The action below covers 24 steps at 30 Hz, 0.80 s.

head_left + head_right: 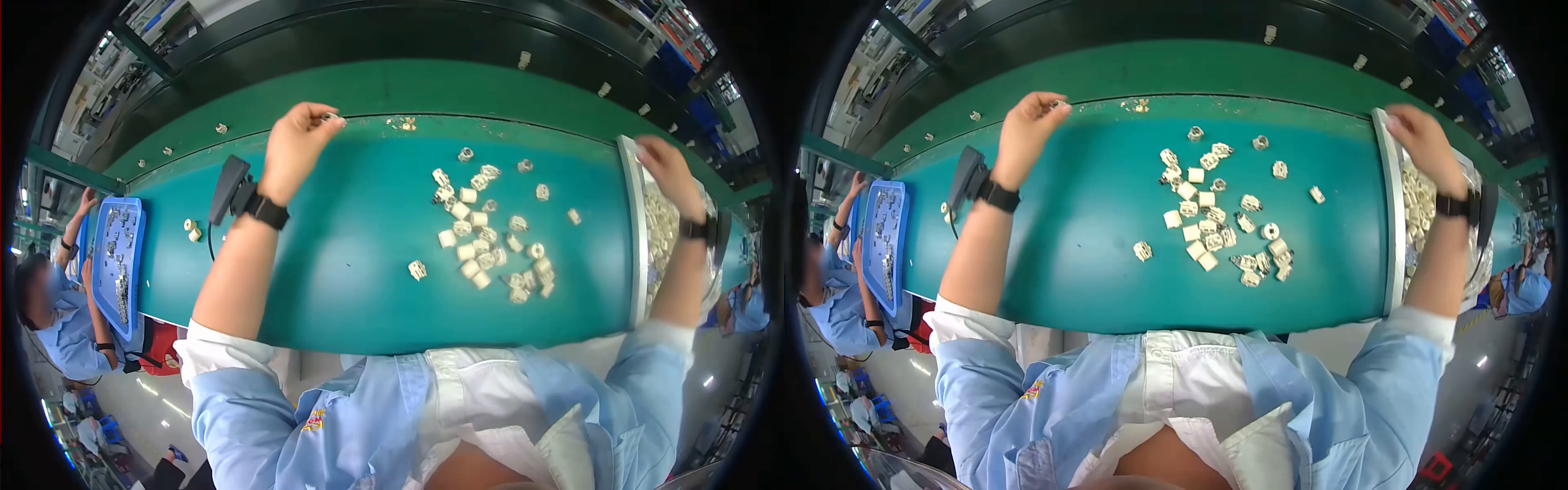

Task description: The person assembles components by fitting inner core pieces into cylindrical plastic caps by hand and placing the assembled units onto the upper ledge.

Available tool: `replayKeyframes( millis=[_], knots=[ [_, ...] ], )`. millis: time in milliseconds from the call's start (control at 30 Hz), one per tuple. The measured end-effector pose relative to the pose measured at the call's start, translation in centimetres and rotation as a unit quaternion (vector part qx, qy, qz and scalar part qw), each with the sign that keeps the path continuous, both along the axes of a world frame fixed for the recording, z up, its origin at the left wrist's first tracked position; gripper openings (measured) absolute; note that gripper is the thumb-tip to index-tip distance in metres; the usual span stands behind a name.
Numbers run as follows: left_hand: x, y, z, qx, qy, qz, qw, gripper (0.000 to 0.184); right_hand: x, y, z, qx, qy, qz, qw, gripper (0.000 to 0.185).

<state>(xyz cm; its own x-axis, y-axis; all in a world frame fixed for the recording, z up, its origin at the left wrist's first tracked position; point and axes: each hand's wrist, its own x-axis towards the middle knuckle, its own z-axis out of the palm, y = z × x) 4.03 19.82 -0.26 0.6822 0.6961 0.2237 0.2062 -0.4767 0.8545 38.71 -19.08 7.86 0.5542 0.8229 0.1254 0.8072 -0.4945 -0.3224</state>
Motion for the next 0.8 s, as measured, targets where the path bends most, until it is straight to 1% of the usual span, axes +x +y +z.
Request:
replayKeyframes(
  millis=[33, 67, 100, 133, 167, 233, 267, 333, 367, 433, 467, 500, 533, 567, 633, 667, 733, 800],
  knots=[
    [-0.4, -2.3, 0.5, -0.028, -0.025, -0.032, 0.999, 0.022, 0.1, -3.8, -1.3, -0.011, 0.0, -0.037, 0.999, 0.027],
    [-0.9, -4.6, 1.2, -0.044, -0.015, -0.054, 0.997, 0.023, -0.1, -7.6, -3.0, -0.013, -0.057, -0.091, 0.994, 0.028],
    [-1.5, -6.6, 1.6, -0.061, -0.003, -0.075, 0.995, 0.023, -0.6, -11.2, -4.2, -0.054, -0.06, -0.146, 0.986, 0.032],
    [-2.0, -8.2, 1.5, -0.087, 0.003, -0.086, 0.993, 0.024, -1.4, -14.0, -5.6, -0.08, -0.022, -0.257, 0.963, 0.037],
    [-2.5, -9.9, 1.6, -0.106, -0.008, -0.11, 0.988, 0.025, -1.3, -17.4, -7.8, -0.115, -0.11, -0.255, 0.954, 0.04],
    [-3.2, -12.6, 1.6, -0.108, -0.002, -0.133, 0.985, 0.026, -3.3, -19.8, -10.1, -0.16, -0.073, -0.291, 0.94, 0.036],
    [-3.5, -13.8, 1.6, -0.086, 0.009, -0.141, 0.986, 0.026, -3.5, -20.3, -11.0, -0.086, -0.068, -0.279, 0.954, 0.034],
    [-4.0, -15.8, 1.6, -0.042, 0.031, -0.159, 0.986, 0.026, -3.5, -20.4, -11.8, 0.061, -0.057, -0.254, 0.964, 0.031],
    [-4.3, -16.9, 1.7, -0.038, 0.041, -0.168, 0.984, 0.026, -3.8, -20.2, -11.6, 0.02, -0.08, -0.282, 0.956, 0.028],
    [-4.6, -18.6, 1.9, -0.024, 0.06, -0.182, 0.981, 0.026, -3.8, -19.6, -11.3, 0.02, -0.057, -0.311, 0.949, 0.028],
    [-4.8, -19.0, 1.1, -0.015, 0.043, -0.195, 0.98, 0.027, -3.2, -19.7, -11.3, 0.017, -0.067, -0.307, 0.949, 0.027],
    [-5.0, -19.7, 0.9, -0.03, 0.032, -0.195, 0.98, 0.027, -2.8, -19.9, -11.4, 0.013, -0.076, -0.302, 0.95, 0.026],
    [-5.2, -20.4, 0.6, -0.046, 0.02, -0.194, 0.98, 0.027, -3.4, -19.3, -10.5, -0.001, -0.06, -0.305, 0.951, 0.027],
    [-5.3, -21.1, 0.4, -0.061, 0.009, -0.191, 0.98, 0.027, -3.1, -19.5, -10.3, 0.018, -0.092, -0.291, 0.952, 0.027],
    [-5.4, -22.3, -0.1, -0.224, -0.087, -0.185, 0.953, 0.025, -2.6, -19.6, -10.0, 0.053, -0.152, -0.26, 0.952, 0.027],
    [-5.6, -22.8, -0.3, -0.302, -0.134, -0.177, 0.927, 0.024, -2.6, -19.5, -10.1, 0.127, -0.092, -0.233, 0.96, 0.027],
    [-5.9, -23.5, -0.3, -0.33, -0.142, -0.18, 0.916, 0.023, -3.8, -18.3, -9.1, 0.276, 0.033, -0.182, 0.943, 0.028],
    [-6.1, -24.2, 0.1, -0.36, -0.14, -0.182, 0.904, 0.024, -10.8, -13.3, -5.2, 0.371, 0.105, -0.14, 0.912, 0.028]
  ],
)
